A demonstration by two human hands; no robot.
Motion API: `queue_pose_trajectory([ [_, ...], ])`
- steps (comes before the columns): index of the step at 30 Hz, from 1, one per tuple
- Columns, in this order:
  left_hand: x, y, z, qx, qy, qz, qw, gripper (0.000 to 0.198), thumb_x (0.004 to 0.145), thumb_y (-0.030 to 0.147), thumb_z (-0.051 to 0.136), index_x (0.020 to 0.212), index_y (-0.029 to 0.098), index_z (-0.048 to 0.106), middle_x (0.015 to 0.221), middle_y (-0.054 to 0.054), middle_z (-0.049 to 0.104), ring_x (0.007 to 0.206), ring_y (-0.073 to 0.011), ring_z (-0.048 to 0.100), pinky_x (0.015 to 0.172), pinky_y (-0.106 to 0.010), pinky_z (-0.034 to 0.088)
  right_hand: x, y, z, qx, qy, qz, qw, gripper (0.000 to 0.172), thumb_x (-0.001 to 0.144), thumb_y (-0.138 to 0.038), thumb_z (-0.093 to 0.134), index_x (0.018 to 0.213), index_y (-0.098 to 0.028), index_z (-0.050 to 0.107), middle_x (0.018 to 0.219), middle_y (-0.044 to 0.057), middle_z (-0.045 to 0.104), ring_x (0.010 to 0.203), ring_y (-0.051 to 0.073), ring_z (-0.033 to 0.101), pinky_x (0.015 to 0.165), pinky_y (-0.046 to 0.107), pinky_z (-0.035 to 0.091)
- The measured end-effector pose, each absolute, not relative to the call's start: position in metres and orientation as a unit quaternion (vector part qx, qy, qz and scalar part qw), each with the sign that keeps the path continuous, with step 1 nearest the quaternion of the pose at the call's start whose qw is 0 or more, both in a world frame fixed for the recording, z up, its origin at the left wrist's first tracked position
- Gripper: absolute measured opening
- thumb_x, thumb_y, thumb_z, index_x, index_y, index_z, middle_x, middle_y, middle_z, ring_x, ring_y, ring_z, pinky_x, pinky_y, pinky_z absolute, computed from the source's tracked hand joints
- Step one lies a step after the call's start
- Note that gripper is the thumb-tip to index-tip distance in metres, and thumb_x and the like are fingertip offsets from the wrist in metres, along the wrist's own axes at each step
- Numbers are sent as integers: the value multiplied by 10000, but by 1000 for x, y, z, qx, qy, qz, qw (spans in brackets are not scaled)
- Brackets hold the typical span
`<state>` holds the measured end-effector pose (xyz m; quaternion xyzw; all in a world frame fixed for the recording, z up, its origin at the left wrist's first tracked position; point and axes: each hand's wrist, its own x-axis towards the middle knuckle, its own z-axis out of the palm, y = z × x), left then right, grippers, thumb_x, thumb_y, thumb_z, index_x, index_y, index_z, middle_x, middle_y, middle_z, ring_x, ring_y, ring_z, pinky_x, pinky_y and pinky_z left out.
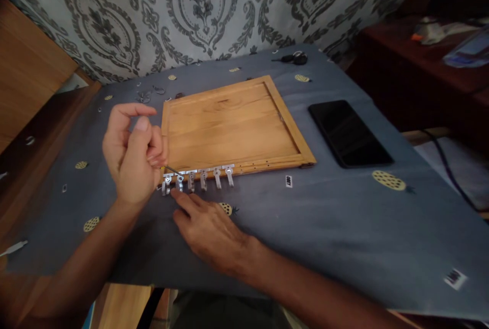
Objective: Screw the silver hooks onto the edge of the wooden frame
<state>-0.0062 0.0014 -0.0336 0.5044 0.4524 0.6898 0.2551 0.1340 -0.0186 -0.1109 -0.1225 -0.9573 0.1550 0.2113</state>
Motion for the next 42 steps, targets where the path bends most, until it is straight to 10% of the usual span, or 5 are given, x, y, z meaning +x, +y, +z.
queue_pose_trajectory([
  [17, -34, 15, -27, 525, 410, 612, 426, 121, 884, 250, 568, 993, 242, 516, 450, 135, 258, 339, -55, 167, 359, -187, 186, 132, -20, -117, -128, -942, 176, 255, 219, 942, -69, 483, 813, -129, 650, 1283, 183, 664, 1057, 263, 704, 830, 380, 634],
  [27, -41, 2, -23, 516, 529, 593, 319, 174, 949, 368, 564, 1020, 217, 513, 704, 41, 534, 605, -99, 522, 567, -220, 482, 135, -19, -116, -134, -938, 224, 228, 213, 965, -104, 489, 852, -129, 667, 1354, 187, 619, 1139, 272, 673, 888, 411, 615],
  [42, -13, 14, -30, 451, 480, 683, 316, 133, 930, 331, 591, 919, 221, 518, 495, 110, 289, 407, -71, 195, 367, -184, 208, 132, -17, -118, -108, -953, 178, 222, 174, 945, -108, 523, 848, -134, 666, 1366, 145, 627, 1029, 235, 685, 831, 381, 616],
])
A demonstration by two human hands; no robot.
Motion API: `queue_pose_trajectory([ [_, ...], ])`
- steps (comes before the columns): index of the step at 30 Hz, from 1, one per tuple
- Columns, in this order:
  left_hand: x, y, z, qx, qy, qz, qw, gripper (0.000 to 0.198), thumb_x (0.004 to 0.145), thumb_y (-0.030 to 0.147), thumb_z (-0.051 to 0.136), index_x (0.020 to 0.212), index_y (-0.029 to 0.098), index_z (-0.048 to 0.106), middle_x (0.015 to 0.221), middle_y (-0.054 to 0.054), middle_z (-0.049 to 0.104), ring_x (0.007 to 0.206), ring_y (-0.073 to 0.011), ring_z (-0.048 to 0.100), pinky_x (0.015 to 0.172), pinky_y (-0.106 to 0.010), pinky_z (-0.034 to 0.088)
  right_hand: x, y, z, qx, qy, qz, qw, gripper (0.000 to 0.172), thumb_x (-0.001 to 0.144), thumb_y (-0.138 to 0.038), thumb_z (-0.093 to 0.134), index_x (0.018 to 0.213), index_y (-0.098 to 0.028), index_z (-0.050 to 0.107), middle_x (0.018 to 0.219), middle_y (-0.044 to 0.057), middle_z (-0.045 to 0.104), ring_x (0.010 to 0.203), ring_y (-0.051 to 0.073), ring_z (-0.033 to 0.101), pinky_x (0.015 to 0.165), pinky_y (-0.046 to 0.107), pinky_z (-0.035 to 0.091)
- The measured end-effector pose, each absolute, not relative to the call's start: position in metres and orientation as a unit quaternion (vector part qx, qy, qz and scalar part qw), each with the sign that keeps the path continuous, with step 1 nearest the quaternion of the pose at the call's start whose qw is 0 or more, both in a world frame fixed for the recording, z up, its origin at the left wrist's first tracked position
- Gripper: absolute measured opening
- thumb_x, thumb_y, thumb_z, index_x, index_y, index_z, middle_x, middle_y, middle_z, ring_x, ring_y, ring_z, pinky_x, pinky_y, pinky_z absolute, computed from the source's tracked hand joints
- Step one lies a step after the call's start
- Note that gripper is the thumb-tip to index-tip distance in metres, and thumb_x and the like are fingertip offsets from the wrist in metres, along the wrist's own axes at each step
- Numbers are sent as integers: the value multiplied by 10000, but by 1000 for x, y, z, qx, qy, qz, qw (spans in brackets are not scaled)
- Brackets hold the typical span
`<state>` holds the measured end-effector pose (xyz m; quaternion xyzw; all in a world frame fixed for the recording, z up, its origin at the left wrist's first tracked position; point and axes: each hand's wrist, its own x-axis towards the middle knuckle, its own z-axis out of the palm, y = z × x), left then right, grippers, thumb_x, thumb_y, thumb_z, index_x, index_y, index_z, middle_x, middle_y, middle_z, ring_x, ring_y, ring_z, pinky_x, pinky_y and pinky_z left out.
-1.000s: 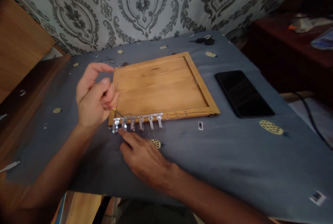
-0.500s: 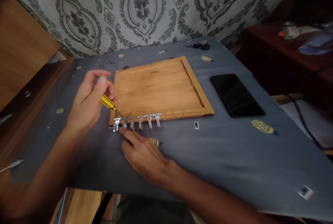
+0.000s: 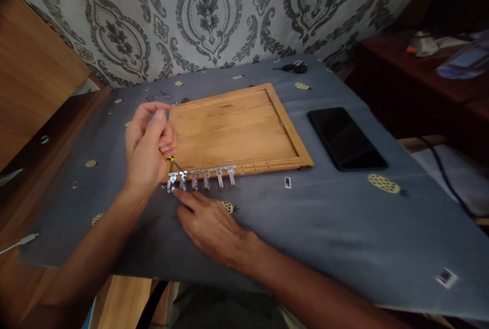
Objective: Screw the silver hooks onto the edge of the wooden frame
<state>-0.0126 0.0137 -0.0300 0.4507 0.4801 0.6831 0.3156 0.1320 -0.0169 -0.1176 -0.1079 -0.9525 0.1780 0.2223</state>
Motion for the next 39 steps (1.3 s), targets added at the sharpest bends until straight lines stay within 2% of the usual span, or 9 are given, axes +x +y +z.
queue_pose_trajectory([
  [5, -13, 15, -32, 463, 477, 680, 310, 158, 934, 361, 600, 924, 227, 516, 507, 110, 273, 407, -71, 196, 357, -184, 199, 134, -20, -115, -117, -956, 135, 231, 177, 932, -93, 511, 835, -136, 653, 1285, 161, 656, 929, 223, 690, 707, 331, 607],
  [8, -14, 16, -34, 468, 472, 682, 306, 158, 932, 359, 603, 923, 226, 519, 505, 111, 270, 404, -71, 202, 355, -183, 203, 134, -22, -114, -146, -954, 133, 226, 204, 944, -104, 480, 827, -148, 642, 1162, 157, 675, 804, 190, 683, 568, 279, 551],
  [11, -14, 18, -34, 467, 468, 686, 303, 154, 926, 350, 608, 921, 224, 520, 499, 112, 277, 398, -69, 214, 354, -177, 213, 132, -25, -114, -172, -952, 133, 217, 182, 958, -128, 490, 880, -148, 654, 1133, 142, 674, 737, 171, 674, 513, 261, 508],
  [16, -13, 19, -36, 471, 469, 686, 296, 170, 918, 366, 615, 927, 222, 525, 497, 115, 278, 392, -64, 223, 351, -166, 223, 129, -30, -111, -212, -953, 116, 182, 170, 951, -146, 543, 1057, -146, 676, 1260, 156, 651, 795, 195, 704, 504, 265, 521],
  [24, -13, 17, -36, 474, 467, 685, 297, 143, 934, 349, 594, 938, 225, 523, 506, 111, 282, 403, -62, 216, 362, -170, 227, 123, -30, -109, -217, -962, 89, 142, 393, 922, -48, 517, 1297, -121, 610, 1348, 221, 608, 837, 240, 731, 564, 319, 597],
  [30, -12, 17, -35, 474, 477, 679, 294, 139, 935, 358, 581, 947, 235, 517, 510, 106, 277, 404, -71, 214, 365, -187, 221, 121, -29, -110, -220, -964, 97, 117, 460, 914, 4, 445, 1339, -109, 581, 1368, 246, 590, 883, 264, 733, 582, 347, 621],
  [36, -12, 15, -35, 474, 484, 676, 291, 148, 932, 363, 590, 956, 236, 519, 522, 98, 288, 411, -74, 216, 364, -193, 211, 121, -29, -117, -219, -960, 65, 165, 351, 951, -82, 504, 1281, -99, 622, 1303, 206, 650, 849, 237, 732, 572, 311, 608],
  [39, -11, 14, -36, 480, 479, 675, 290, 140, 936, 358, 587, 954, 239, 516, 526, 97, 282, 416, -78, 223, 373, -193, 214, 121, -29, -120, -222, -957, 78, 168, 349, 947, -102, 535, 1285, -116, 622, 1272, 182, 670, 836, 230, 731, 554, 297, 599],
])
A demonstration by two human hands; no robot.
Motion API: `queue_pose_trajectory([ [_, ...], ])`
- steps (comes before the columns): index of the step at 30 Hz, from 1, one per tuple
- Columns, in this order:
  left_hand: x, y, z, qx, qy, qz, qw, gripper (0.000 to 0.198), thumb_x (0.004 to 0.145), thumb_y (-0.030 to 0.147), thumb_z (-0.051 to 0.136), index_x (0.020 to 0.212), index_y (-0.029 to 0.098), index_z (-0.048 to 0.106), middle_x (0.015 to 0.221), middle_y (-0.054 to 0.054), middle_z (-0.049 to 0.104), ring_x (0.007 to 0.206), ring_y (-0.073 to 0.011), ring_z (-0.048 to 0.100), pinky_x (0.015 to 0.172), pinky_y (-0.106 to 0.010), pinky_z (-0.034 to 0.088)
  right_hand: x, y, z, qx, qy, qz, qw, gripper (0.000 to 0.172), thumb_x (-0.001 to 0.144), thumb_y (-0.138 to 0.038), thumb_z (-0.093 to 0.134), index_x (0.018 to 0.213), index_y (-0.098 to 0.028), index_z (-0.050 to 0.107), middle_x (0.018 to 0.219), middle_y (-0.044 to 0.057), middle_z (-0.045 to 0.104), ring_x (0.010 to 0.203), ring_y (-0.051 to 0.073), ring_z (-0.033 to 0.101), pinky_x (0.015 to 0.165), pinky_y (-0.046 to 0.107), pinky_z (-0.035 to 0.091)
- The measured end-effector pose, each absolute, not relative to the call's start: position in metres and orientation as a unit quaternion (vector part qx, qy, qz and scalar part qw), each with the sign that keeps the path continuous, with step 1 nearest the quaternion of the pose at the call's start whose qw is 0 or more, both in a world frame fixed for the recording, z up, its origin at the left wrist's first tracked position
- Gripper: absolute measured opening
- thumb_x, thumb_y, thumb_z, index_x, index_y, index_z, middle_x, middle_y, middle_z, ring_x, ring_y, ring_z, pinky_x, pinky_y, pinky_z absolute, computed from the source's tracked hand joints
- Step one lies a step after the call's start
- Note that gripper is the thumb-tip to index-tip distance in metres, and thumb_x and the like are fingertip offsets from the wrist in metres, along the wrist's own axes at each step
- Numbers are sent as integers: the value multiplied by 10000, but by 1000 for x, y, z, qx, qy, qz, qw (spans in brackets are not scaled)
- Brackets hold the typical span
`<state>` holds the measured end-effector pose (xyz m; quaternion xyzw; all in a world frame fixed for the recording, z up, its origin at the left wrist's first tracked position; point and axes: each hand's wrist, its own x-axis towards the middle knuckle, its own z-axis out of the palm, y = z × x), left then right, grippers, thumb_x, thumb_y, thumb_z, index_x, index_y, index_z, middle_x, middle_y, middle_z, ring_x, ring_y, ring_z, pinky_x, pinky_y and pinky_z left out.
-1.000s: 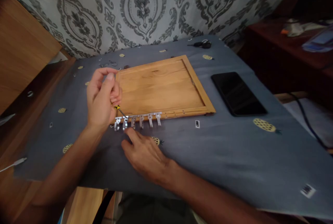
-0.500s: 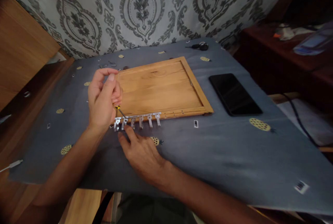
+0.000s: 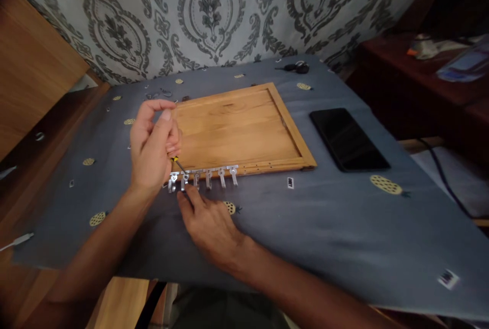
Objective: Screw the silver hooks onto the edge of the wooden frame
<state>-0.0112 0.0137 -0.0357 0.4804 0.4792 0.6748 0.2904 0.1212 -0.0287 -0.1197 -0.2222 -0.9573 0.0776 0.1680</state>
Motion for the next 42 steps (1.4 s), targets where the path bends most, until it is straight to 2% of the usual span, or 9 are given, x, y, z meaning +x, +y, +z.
queue_pose_trajectory([
  [13, -13, 17, -34, 473, 484, 670, 304, 62, 934, 271, 554, 966, 249, 505, 526, 99, 304, 402, -66, 238, 376, -176, 204, 125, -26, -109, -256, -917, 231, 199, 335, 968, -140, 477, 1259, -134, 641, 1204, 141, 682, 897, 221, 711, 688, 344, 623],
  [24, -13, 22, -32, 507, 474, 632, 345, 123, 879, 193, 517, 989, 246, 499, 486, 117, 304, 378, -67, 249, 375, -173, 189, 125, -25, -109, -255, -911, 255, 201, 349, 968, -146, 464, 1262, -128, 651, 1199, 146, 678, 893, 226, 699, 673, 352, 604],
  [30, -18, 21, -28, 534, 462, 590, 391, 195, 852, 208, 499, 1042, 245, 481, 475, 130, 321, 360, -63, 232, 379, -180, 195, 124, -24, -110, -256, -907, 262, 207, 359, 969, -142, 448, 1266, -133, 649, 1201, 148, 677, 894, 220, 694, 703, 359, 604],
  [38, -25, 24, -21, 537, 436, 545, 473, 268, 812, 225, 499, 1078, 241, 471, 454, 143, 267, 355, -62, 175, 378, -180, 172, 124, -24, -110, -254, -909, 259, 204, 345, 984, -164, 443, 1260, -134, 647, 1204, 140, 681, 896, 221, 702, 690, 346, 602],
  [40, -27, 24, -21, 536, 445, 542, 470, 277, 815, 217, 496, 1089, 235, 464, 499, 122, 355, 377, -66, 258, 388, -180, 231, 124, -24, -109, -252, -910, 260, 204, 336, 980, -163, 451, 1245, -127, 654, 1201, 142, 681, 895, 227, 704, 690, 356, 604],
  [42, -30, 24, -20, 544, 478, 536, 434, 263, 832, 209, 506, 1092, 220, 472, 617, 73, 493, 469, -79, 420, 452, -194, 357, 124, -24, -109, -252, -910, 259, 203, 329, 971, -157, 464, 1232, -121, 660, 1202, 145, 680, 898, 236, 707, 693, 365, 605],
])
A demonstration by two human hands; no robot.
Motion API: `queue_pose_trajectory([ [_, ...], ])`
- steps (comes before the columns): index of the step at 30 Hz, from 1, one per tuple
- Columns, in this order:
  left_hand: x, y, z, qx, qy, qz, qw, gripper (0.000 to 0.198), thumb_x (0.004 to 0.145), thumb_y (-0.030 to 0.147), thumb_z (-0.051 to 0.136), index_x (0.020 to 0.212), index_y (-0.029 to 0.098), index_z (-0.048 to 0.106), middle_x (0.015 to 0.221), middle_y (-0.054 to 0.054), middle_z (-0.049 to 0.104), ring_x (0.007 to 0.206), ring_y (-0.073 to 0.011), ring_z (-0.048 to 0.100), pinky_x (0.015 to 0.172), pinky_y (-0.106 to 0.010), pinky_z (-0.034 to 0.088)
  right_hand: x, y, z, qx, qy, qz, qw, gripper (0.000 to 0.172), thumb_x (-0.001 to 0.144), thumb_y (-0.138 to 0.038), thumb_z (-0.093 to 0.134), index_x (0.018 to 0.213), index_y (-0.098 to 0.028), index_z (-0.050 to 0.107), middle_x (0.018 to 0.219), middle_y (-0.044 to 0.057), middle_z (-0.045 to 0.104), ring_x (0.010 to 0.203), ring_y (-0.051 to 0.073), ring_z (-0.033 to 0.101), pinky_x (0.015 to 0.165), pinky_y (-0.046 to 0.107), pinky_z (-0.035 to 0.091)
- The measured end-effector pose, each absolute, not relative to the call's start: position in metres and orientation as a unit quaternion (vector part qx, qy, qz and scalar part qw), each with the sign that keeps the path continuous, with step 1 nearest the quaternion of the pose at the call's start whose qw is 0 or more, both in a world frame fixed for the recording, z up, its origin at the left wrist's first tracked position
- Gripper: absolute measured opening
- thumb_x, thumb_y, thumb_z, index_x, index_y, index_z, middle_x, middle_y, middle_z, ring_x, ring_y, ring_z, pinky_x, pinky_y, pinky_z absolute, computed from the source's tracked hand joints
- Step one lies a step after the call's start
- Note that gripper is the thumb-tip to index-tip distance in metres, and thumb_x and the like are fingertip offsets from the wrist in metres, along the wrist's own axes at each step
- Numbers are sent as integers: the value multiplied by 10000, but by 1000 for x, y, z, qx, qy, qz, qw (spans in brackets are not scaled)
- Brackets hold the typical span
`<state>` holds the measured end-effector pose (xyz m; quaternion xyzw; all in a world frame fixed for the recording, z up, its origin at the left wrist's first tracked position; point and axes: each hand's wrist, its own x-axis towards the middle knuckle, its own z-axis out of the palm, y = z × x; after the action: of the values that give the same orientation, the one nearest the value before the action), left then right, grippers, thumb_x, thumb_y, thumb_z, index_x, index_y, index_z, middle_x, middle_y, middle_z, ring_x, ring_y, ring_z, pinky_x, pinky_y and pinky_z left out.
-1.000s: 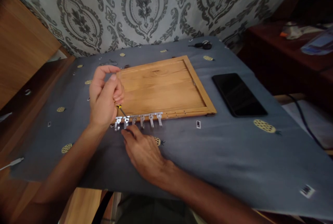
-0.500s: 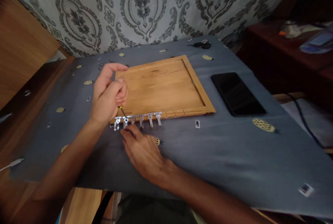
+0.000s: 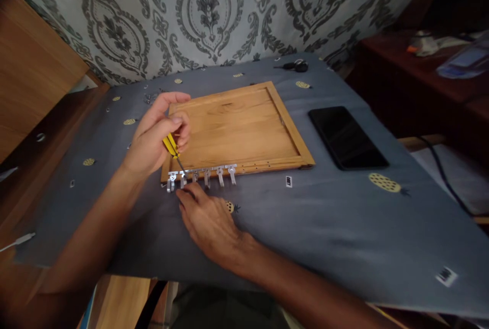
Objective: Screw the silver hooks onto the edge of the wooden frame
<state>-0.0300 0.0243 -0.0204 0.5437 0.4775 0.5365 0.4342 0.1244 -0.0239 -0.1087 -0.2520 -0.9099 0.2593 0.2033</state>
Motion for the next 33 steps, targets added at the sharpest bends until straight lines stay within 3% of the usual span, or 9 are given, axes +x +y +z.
queue_pose_trajectory([
  [3, -36, 23, -21, 568, 547, 515, 336, 190, 905, 264, 542, 1079, 197, 507, 796, 3, 587, 680, -105, 558, 604, -221, 472, 124, -24, -108, -252, -910, 260, 201, 328, 962, -155, 479, 1235, -122, 658, 1207, 145, 679, 911, 238, 706, 698, 359, 602],
  [6, -39, 20, -22, 563, 561, 526, 303, 181, 932, 355, 579, 1010, 204, 519, 740, 14, 540, 659, -112, 537, 586, -224, 478, 124, -24, -108, -253, -910, 263, 196, 330, 960, -156, 487, 1243, -125, 653, 1211, 144, 679, 925, 234, 703, 701, 351, 599],
  [9, -33, 16, -24, 502, 535, 600, 321, 171, 909, 343, 626, 923, 218, 510, 626, 56, 421, 532, -96, 437, 496, -209, 434, 124, -24, -108, -254, -911, 266, 188, 333, 949, -151, 503, 1246, -122, 650, 1232, 150, 672, 937, 239, 701, 713, 359, 600],
  [15, -14, 13, -29, 446, 494, 680, 307, 143, 901, 324, 635, 885, 226, 531, 536, 96, 264, 426, -66, 221, 380, -172, 224, 124, -23, -107, -253, -910, 271, 188, 330, 950, -154, 491, 1231, -114, 660, 1225, 158, 673, 921, 248, 703, 709, 374, 596],
  [20, -9, 15, -28, 462, 487, 671, 313, 258, 899, 440, 630, 843, 228, 494, 515, 104, 284, 398, -66, 218, 352, -182, 195, 124, -24, -107, -254, -908, 271, 195, 347, 952, -156, 478, 1249, -118, 656, 1213, 154, 674, 900, 238, 701, 716, 371, 594],
  [33, -23, 23, -26, 536, 428, 607, 402, 224, 903, 391, 614, 961, 211, 495, 451, 152, 231, 349, -47, 148, 351, -186, 151, 124, -22, -108, -249, -908, 280, 186, 363, 962, -162, 477, 1280, -108, 644, 1229, 163, 675, 947, 270, 714, 750, 419, 623],
])
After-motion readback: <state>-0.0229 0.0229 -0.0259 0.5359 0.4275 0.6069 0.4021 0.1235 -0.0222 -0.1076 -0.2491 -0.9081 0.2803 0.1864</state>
